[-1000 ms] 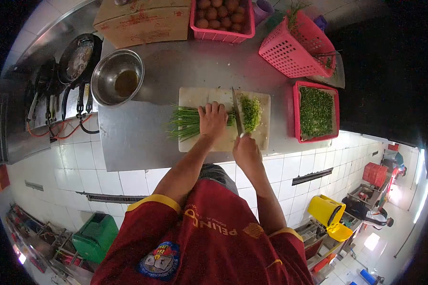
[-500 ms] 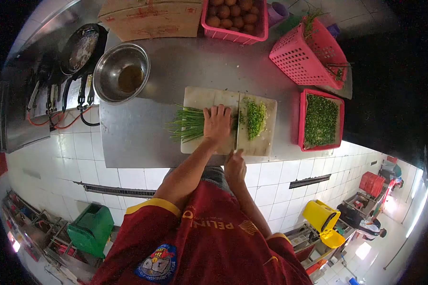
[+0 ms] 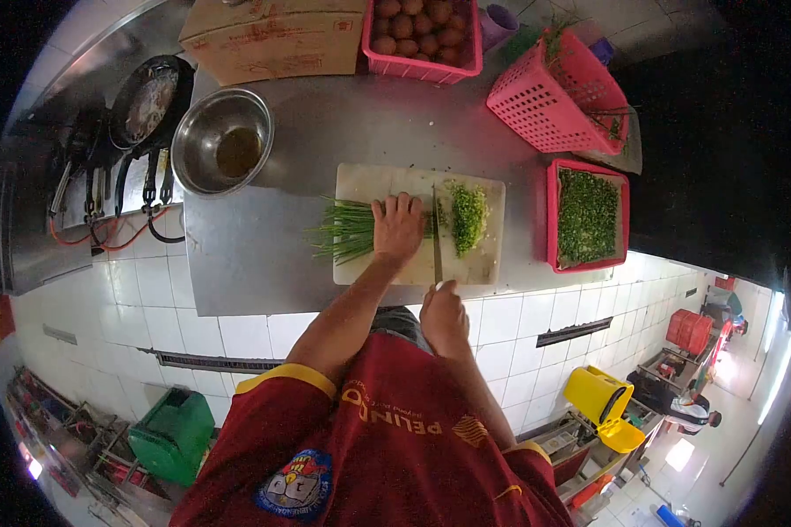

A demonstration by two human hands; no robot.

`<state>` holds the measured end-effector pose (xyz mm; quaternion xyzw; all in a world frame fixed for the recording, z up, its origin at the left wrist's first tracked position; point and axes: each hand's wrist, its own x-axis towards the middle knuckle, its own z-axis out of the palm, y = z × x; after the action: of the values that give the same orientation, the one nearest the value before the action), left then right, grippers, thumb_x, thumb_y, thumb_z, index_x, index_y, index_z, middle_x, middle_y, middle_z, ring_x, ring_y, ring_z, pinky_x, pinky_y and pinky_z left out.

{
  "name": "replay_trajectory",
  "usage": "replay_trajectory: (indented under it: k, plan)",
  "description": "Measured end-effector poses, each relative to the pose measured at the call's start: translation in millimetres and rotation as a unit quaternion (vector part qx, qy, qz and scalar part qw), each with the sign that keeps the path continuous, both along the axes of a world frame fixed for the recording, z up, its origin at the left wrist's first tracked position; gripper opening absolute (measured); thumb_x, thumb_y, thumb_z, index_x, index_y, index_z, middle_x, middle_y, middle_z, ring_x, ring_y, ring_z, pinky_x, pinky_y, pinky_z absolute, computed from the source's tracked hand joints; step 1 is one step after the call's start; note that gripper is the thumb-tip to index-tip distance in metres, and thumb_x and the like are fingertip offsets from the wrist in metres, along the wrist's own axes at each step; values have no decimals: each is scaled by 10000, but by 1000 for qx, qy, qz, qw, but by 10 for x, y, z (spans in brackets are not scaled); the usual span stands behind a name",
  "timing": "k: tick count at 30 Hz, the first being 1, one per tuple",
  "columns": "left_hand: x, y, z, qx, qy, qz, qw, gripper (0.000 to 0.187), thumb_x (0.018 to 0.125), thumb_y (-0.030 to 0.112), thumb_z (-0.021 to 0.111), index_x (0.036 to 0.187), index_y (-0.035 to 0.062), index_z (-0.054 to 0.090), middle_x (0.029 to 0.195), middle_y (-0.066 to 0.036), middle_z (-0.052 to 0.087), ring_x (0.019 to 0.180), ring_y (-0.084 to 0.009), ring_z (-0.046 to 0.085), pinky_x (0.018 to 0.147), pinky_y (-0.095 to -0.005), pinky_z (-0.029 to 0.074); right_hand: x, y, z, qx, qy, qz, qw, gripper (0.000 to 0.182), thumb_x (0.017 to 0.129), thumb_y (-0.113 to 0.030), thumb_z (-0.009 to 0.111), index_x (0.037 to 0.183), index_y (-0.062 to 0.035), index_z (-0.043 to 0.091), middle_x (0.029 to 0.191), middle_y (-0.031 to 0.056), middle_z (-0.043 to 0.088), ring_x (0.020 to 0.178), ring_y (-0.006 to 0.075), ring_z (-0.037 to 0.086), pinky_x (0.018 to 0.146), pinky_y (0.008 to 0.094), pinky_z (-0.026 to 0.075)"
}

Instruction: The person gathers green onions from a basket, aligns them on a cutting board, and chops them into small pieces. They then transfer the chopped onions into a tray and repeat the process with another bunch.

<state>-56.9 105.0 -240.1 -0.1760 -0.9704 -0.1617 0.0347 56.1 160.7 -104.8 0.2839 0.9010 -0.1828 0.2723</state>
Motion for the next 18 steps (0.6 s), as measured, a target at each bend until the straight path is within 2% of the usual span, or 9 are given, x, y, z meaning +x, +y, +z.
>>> replay_trajectory:
  k: [1, 4, 5, 8, 11, 14, 18]
  plan:
    - [-2, -8, 4, -3, 1, 1, 1000, 294, 869, 268, 598, 1103, 91, 567, 1087, -101, 494, 1072, -289, 472, 969, -561, 316, 169, 31, -289, 0, 23, -6, 1000, 337, 959, -213, 462, 1094, 93, 414, 837, 301, 646, 813, 443, 659, 706, 511, 539]
    - [-3, -23, 62, -11, -11, -4, 1000, 287, 875, 252, 583, 1113, 93, 560, 1082, -103, 498, 1071, -290, 478, 974, -562, 312, 224, 37, -650, 10, 18, -2, 1000, 404, 958, -231, 470, 1157, 110, 386, 838, 305, 644, 796, 434, 660, 669, 495, 539]
    - [10, -25, 48, -4, -5, -2, 1000, 279, 877, 248, 577, 1108, 93, 559, 1077, -102, 499, 1065, -290, 481, 972, -562, 314, 332, 144, -981, -27, 106, 32, 993, 445, 957, -239, 476, 1186, 127, 371, 841, 312, 641, 792, 436, 656, 670, 495, 534]
    - [-15, -41, 39, 9, 11, 3, 1000, 259, 883, 244, 563, 1092, 91, 556, 1064, -100, 502, 1046, -291, 487, 966, -559, 319, -25, 206, -1106, -43, 190, -4, 981, 296, 956, -218, 472, 995, 71, 424, 743, 315, 608, 721, 486, 616, 617, 561, 491]
    - [7, -22, 60, 9, 6, 1, 1000, 248, 881, 253, 562, 1067, 89, 556, 1052, -98, 502, 1030, -290, 489, 960, -551, 325, -295, 274, -1020, -2, 239, 29, 971, 296, 947, -210, 481, 1001, 77, 438, 777, 329, 607, 741, 477, 621, 646, 568, 489]
    - [-7, -20, 15, 16, 21, 3, 1000, 245, 877, 261, 567, 1053, 90, 559, 1046, -97, 502, 1025, -287, 488, 958, -546, 328, -350, 242, -482, 25, 150, 61, 986, 353, 962, -214, 439, 1129, 96, 411, 863, 273, 651, 826, 462, 642, 712, 516, 530]
    - [3, -13, -2, 19, 12, 5, 1000, 250, 875, 253, 567, 1068, 94, 569, 1061, -99, 499, 1040, -284, 482, 968, -549, 323, -108, 81, -97, 11, 60, 20, 998, 354, 962, -222, 443, 1111, 97, 414, 869, 305, 643, 832, 482, 638, 740, 530, 525]
